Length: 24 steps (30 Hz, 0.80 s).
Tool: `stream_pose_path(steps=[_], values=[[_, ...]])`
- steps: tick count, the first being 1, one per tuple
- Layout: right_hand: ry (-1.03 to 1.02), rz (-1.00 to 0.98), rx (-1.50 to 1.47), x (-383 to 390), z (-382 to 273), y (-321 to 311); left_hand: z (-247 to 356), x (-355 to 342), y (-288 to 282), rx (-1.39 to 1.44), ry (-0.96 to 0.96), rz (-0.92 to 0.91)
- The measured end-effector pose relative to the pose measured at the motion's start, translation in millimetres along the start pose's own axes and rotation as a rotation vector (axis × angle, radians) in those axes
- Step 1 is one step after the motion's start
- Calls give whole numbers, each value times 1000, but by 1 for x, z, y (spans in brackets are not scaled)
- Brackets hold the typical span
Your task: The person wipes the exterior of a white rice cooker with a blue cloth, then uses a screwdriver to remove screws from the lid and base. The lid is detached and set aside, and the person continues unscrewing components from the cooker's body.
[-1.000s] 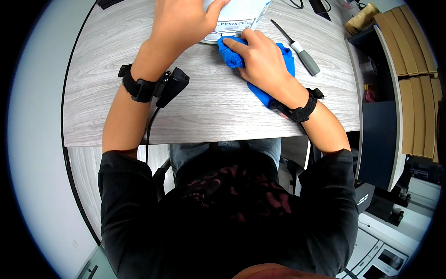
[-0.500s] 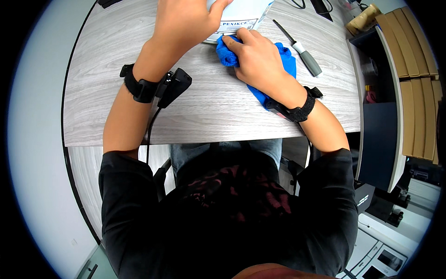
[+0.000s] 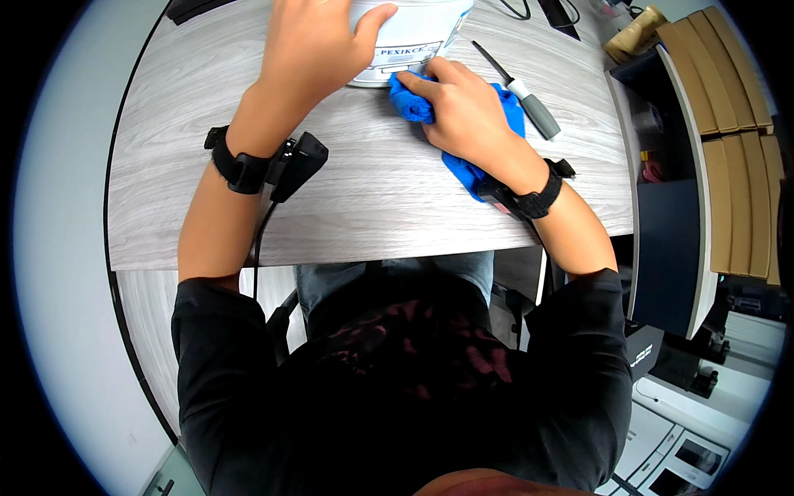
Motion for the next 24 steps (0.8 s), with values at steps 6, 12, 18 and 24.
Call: stream_pose_path(steps=[6, 12, 18, 24], values=[[4, -12, 30, -3, -8, 0, -2, 0, 0, 17, -13, -19], [88, -81, 32, 3, 10, -2, -2, 0, -1, 24, 4, -18], [54, -5, 6, 8, 13, -10, -2, 0, -2, 30, -10, -40], [131, 16, 32, 19, 39, -15, -5, -1, -2, 22, -31, -70]])
Point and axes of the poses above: each hand's wrist, its own x-axis away from the middle knuckle, its own y-axis out of the palm, z = x × y, the point moved 10 cm from there along -x, towards the middle knuckle, and after that the axes turned 2 degrees about -z, right-handed, at the moved point
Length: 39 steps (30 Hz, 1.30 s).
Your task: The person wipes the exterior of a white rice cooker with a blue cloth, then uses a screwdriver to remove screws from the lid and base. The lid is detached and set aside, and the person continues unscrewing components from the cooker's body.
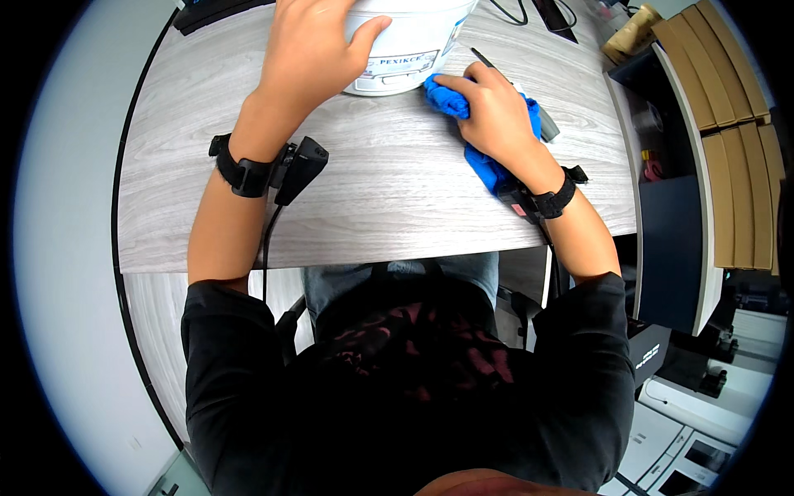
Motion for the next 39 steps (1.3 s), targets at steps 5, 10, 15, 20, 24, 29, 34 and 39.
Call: stream_pose_path(steps=[5, 10, 15, 20, 24, 29, 34, 39], values=[[103, 51, -139, 8, 24, -17, -1, -4, -1, -5, -29, -77], [87, 51, -160, 20, 20, -24, -12, 7, 4, -73, 24, -59], [199, -123, 31, 43, 26, -21, -6, 9, 7, -108, -27, -55], [206, -166, 4, 55, 21, -16, 40, -2, 2, -59, 55, 9], [164, -64, -135, 53, 31, -20, 73, -6, 21, 155, 94, -59], [106, 94, -228, 58, 35, -41, 111, 2, 79, 292, 66, -321], [45, 320, -188, 62, 45, -89, 115, -8, 101, 273, 50, -329], [49, 447, -28, 55, 73, -112, 114, -23, 124, 241, 43, -239]])
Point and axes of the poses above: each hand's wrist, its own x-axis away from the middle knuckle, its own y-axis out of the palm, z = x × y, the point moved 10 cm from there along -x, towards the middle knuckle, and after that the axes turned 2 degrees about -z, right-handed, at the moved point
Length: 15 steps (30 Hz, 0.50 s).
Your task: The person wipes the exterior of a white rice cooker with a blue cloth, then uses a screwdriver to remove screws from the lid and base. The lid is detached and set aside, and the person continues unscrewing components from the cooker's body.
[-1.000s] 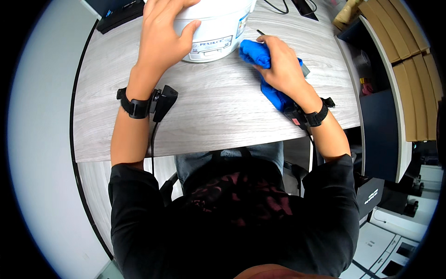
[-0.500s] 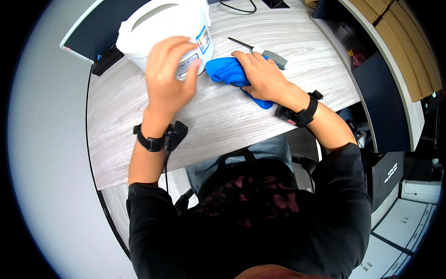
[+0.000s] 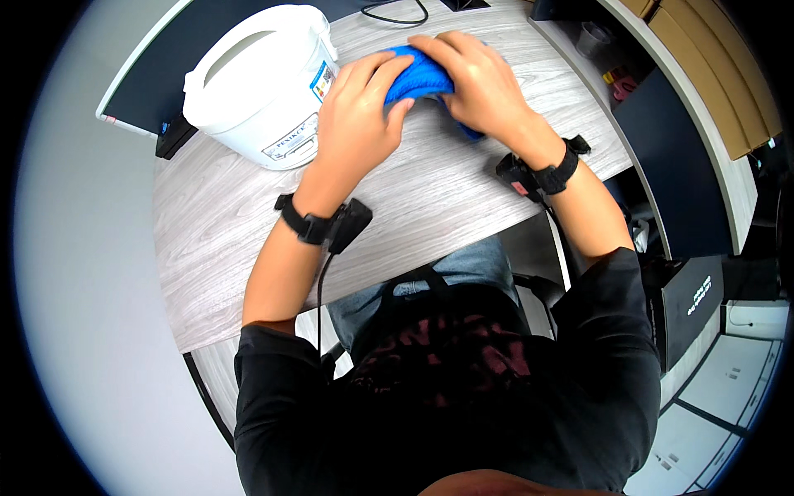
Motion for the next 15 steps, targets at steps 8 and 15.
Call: stream_pose_path(steps=[8, 15], values=[[83, -6, 234, -11, 80, 37, -46, -20, 92, -38, -211, -222], [301, -337, 227, 9, 127, 83, -64, -17, 143, 14, -309, -526]])
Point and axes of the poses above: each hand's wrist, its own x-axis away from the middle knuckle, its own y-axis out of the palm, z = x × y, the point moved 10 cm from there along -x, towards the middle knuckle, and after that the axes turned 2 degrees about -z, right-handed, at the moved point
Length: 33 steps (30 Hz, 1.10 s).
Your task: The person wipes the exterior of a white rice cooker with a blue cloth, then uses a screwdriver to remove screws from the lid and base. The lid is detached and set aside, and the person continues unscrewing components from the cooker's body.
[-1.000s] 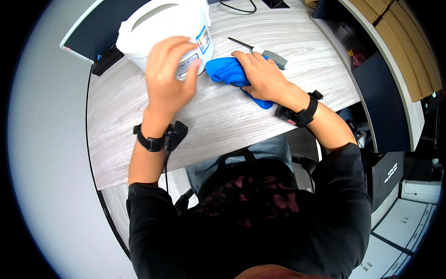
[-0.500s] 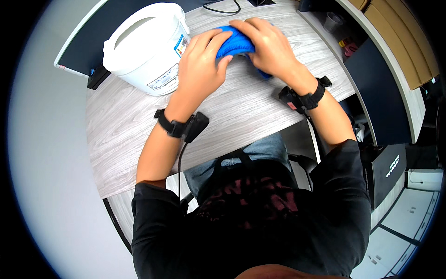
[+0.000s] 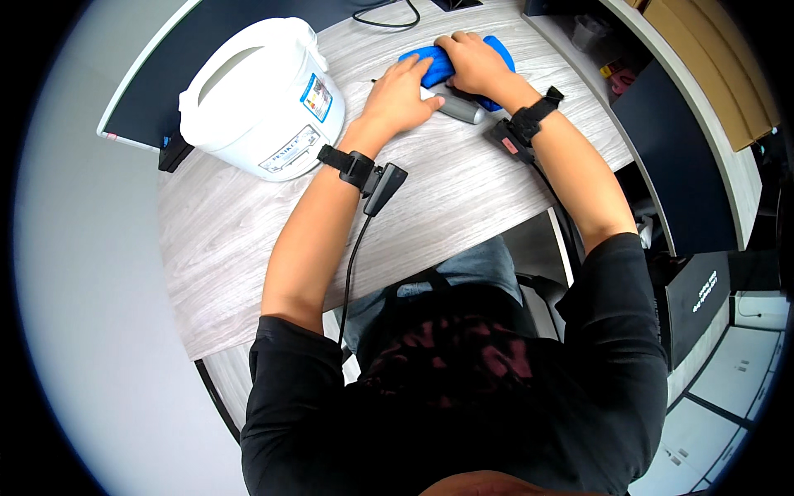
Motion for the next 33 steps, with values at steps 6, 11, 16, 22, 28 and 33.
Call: stream_pose_path(steps=[6, 11, 16, 22, 28, 33], values=[[-17, 44, -48, 21, -27, -29, 29, 38, -49, -96, 129, 157], [-74, 42, -404, 24, -65, -37, 38, 90, -142, -246, 256, 649], [-42, -51, -729, 8, -106, -17, 13, 117, -178, -558, 4, 780], [-4, 16, -923, -17, -131, 1, -16, 124, -175, -578, -94, 662], [52, -11, -1010, -21, -143, 19, -31, 149, -186, -505, -134, 700], [30, -167, -1193, -13, -172, 33, -45, 171, -198, -469, -133, 769]])
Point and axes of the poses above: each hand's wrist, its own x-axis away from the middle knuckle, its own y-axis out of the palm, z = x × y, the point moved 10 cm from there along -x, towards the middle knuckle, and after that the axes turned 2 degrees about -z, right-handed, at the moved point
